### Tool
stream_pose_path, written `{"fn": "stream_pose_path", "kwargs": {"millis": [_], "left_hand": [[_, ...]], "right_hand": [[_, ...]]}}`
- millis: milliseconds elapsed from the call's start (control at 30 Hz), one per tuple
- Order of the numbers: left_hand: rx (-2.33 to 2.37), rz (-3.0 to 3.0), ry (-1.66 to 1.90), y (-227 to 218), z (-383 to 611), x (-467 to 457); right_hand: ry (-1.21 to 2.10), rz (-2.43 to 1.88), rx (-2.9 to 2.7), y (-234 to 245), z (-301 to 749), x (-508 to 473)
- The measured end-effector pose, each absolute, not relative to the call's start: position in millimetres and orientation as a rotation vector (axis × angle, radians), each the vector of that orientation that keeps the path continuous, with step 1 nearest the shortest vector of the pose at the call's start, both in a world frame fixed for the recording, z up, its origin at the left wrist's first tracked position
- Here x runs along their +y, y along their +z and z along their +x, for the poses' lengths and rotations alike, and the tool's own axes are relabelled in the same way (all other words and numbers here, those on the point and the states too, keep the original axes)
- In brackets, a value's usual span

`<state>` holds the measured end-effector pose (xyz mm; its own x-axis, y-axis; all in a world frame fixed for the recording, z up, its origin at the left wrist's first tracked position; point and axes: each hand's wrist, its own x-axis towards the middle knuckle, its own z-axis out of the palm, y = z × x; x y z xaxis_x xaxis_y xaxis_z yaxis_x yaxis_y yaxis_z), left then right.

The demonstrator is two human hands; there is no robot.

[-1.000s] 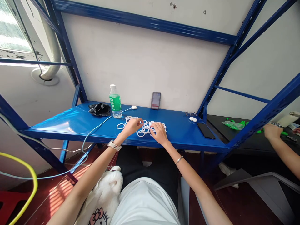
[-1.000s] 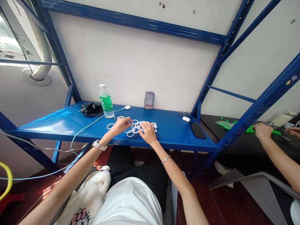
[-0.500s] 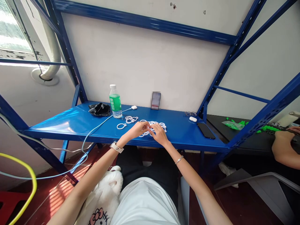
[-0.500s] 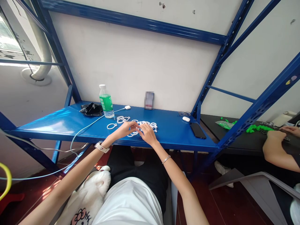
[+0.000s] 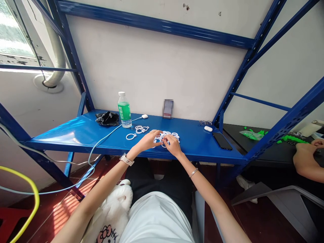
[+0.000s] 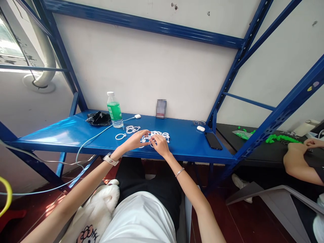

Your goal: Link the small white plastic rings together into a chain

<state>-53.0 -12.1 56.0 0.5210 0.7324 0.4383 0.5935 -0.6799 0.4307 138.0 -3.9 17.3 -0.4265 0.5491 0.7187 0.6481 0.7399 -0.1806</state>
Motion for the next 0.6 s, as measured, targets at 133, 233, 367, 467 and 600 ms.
{"fn": "stream_pose_path", "kwargs": {"millis": [133,233,367,467,600], "left_hand": [[1.122,2.566,0.877,52.1,-52.8,-9.2],[1.085,2.573,0.886,52.6,-52.6,-10.1],[1.058,2.552,0.889,55.7,-51.7,-13.1],[1.046,2.52,0.869,57.2,-51.0,-13.7],[1.012,2.506,0.866,56.5,-50.9,-12.2]], "right_hand": [[-0.096,-0.922,-2.128,16.7,138.0,-4.1],[-0.05,-0.926,-2.114,17.0,137.8,-4.8],[-0.037,-0.925,-2.1,17.5,137.7,-5.7],[-0.066,-0.976,-2.086,17.2,137.8,-6.0],[-0.099,-1.02,-2.079,17.0,138.0,-6.2]]}}
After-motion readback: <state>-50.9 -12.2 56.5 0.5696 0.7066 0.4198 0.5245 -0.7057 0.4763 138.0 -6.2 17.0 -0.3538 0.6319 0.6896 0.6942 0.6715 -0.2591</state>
